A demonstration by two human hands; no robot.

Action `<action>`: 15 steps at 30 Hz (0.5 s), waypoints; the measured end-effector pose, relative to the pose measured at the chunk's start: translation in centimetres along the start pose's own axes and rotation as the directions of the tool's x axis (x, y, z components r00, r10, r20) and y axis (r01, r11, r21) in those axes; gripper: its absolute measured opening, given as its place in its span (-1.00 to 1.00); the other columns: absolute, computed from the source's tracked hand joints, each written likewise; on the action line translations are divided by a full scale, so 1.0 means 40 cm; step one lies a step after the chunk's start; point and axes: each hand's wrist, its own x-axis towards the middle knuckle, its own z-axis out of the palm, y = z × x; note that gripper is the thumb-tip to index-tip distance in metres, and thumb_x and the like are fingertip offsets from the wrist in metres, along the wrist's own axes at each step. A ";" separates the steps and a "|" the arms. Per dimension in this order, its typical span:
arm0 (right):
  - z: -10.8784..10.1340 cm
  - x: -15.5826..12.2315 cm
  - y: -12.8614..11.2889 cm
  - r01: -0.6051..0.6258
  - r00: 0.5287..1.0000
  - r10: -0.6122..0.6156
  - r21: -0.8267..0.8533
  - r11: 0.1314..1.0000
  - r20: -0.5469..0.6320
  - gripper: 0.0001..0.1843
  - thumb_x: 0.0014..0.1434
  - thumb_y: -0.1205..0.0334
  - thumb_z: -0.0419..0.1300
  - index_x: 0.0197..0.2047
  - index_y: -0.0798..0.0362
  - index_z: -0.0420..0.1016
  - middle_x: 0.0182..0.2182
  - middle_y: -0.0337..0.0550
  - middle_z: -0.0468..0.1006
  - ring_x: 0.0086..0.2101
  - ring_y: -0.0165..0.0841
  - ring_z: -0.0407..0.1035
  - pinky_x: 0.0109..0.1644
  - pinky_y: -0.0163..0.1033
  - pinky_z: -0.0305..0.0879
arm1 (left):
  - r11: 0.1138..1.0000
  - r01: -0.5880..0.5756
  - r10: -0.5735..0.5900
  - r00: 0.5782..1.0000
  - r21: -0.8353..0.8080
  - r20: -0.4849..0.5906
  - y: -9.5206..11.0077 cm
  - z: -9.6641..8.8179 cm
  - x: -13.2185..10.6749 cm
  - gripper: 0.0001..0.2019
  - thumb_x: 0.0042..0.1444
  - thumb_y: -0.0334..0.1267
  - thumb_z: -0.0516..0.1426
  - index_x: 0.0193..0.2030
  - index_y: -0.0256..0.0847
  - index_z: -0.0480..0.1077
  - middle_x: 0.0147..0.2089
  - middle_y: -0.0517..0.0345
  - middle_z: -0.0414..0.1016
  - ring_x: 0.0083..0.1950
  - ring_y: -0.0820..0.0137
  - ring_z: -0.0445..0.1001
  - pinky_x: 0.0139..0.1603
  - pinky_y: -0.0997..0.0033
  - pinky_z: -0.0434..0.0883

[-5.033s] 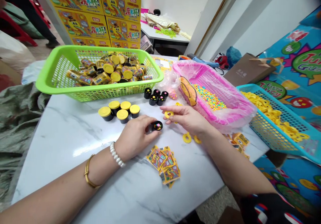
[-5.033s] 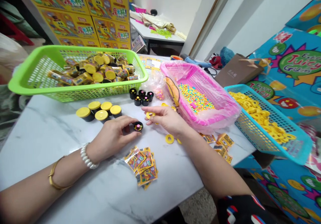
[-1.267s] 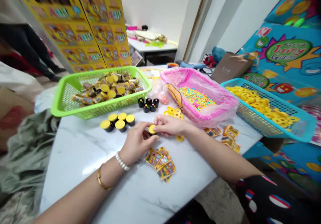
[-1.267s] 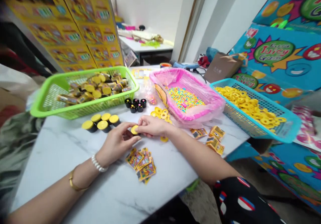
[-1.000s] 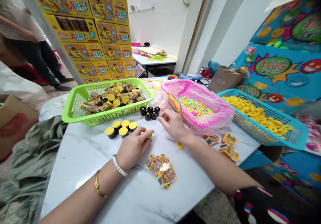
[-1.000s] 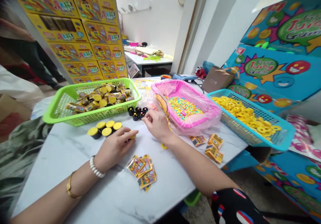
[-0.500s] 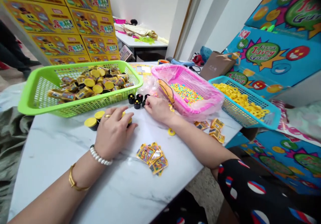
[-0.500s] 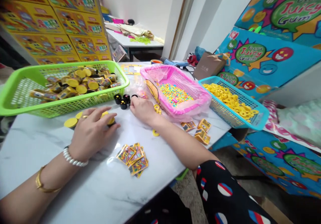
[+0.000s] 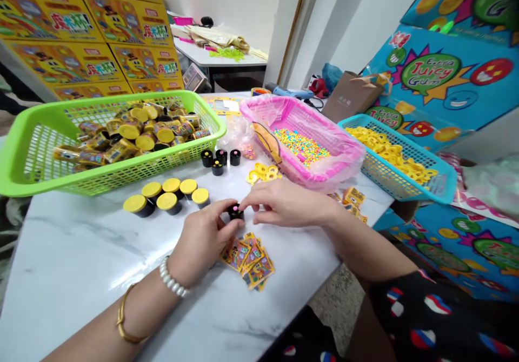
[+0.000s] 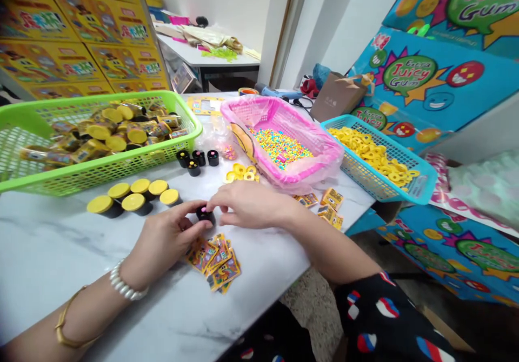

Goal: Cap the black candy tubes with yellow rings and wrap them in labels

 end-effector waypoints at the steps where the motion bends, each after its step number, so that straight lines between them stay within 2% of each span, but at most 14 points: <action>1: -0.002 -0.022 0.010 -0.040 0.999 0.041 -0.039 0.998 0.012 -0.65 0.15 0.34 0.23 0.03 0.03 0.52 -0.14 -0.08 0.55 -0.18 -0.29 0.43 -0.13 -0.25 0.27 | 0.999 0.042 -0.042 0.999 -0.020 0.000 -0.003 -0.001 0.004 -0.70 0.12 -0.21 0.21 0.00 -0.20 0.46 -0.39 0.20 0.57 -0.52 0.43 0.45 -0.46 0.46 0.38; 3: 0.002 -0.073 0.035 -0.143 0.989 0.147 -0.118 0.983 0.031 -0.56 0.10 0.37 0.25 0.08 0.00 0.50 -0.12 -0.05 0.51 -0.18 -0.26 0.43 -0.17 -0.24 0.28 | 0.997 0.056 -0.056 0.998 -0.046 0.001 -0.007 0.000 0.009 -0.63 0.08 -0.23 0.24 0.04 -0.22 0.45 -0.32 0.15 0.58 -0.49 0.42 0.46 -0.44 0.44 0.40; 5: 0.016 -0.114 0.060 -0.214 0.975 0.219 -0.144 0.966 0.022 -0.62 0.09 0.39 0.24 0.01 0.01 0.54 -0.17 -0.06 0.49 -0.21 -0.27 0.41 -0.18 -0.23 0.28 | 0.999 -0.003 0.003 1.000 -0.054 -0.004 -0.008 0.005 0.009 -0.63 0.05 -0.28 0.25 0.03 -0.21 0.46 -0.22 0.10 0.57 -0.41 0.41 0.48 -0.36 0.41 0.43; 7: 0.034 -0.129 0.077 -0.238 0.971 0.234 -0.133 0.962 -0.046 -0.74 0.07 0.38 0.27 -0.13 0.05 0.56 -0.21 -0.07 0.47 -0.21 -0.28 0.39 -0.15 -0.22 0.28 | 0.997 -0.057 0.056 0.998 -0.056 -0.011 -0.008 0.011 0.008 -0.69 0.04 -0.33 0.24 -0.04 -0.20 0.50 -0.15 0.07 0.55 -0.33 0.38 0.50 -0.26 0.37 0.45; 9: 0.051 -0.112 0.085 -0.208 0.969 0.195 -0.077 0.975 -0.149 -0.86 0.03 0.35 0.32 -0.28 0.08 0.54 -0.22 -0.09 0.47 -0.17 -0.27 0.36 -0.09 -0.19 0.27 | 0.997 -0.064 0.063 0.998 -0.052 -0.013 -0.008 0.013 0.008 -0.74 0.03 -0.35 0.24 -0.09 -0.20 0.51 -0.13 0.05 0.53 -0.27 0.35 0.51 -0.19 0.34 0.45; 11: 0.062 -0.070 0.082 -0.168 0.954 0.186 0.092 0.981 -0.237 -0.88 0.02 0.29 0.35 -0.37 0.08 0.49 -0.28 -0.13 0.49 -0.21 -0.30 0.36 -0.10 -0.20 0.28 | 0.998 -0.046 0.046 0.999 -0.044 -0.002 -0.006 0.012 0.008 -0.75 0.02 -0.35 0.24 -0.11 -0.20 0.52 -0.13 0.05 0.54 -0.23 0.31 0.50 -0.17 0.31 0.44; 12: 0.065 -0.045 0.079 -0.160 0.944 0.219 0.241 0.957 -0.247 -0.87 0.04 0.25 0.34 -0.38 0.09 0.48 -0.33 -0.16 0.49 -0.27 -0.35 0.37 -0.16 -0.23 0.30 | 0.999 -0.036 0.036 0.999 -0.041 0.008 -0.005 0.011 0.009 -0.76 0.02 -0.36 0.25 -0.12 -0.20 0.52 -0.14 0.05 0.54 -0.22 0.30 0.50 -0.17 0.31 0.44; 13: 0.068 -0.020 0.074 -0.165 0.936 0.274 0.414 0.895 -0.221 -0.86 0.07 0.21 0.33 -0.37 0.09 0.48 -0.41 -0.20 0.49 -0.37 -0.40 0.37 -0.25 -0.27 0.31 | 0.999 -0.028 0.029 0.999 -0.042 0.017 -0.004 0.009 0.009 -0.76 0.01 -0.36 0.25 -0.13 -0.20 0.52 -0.15 0.05 0.54 -0.22 0.30 0.50 -0.16 0.30 0.43; 15: 0.073 0.022 0.062 -0.206 0.926 0.369 0.705 0.679 -0.085 -0.79 0.07 0.14 0.32 -0.31 0.12 0.51 -0.54 -0.26 0.48 -0.53 -0.47 0.33 -0.45 -0.35 0.27 | 0.998 -0.026 0.027 0.999 -0.056 0.027 -0.003 0.008 0.009 -0.77 0.02 -0.37 0.25 -0.14 -0.18 0.53 -0.17 0.07 0.54 -0.22 0.30 0.50 -0.17 0.31 0.43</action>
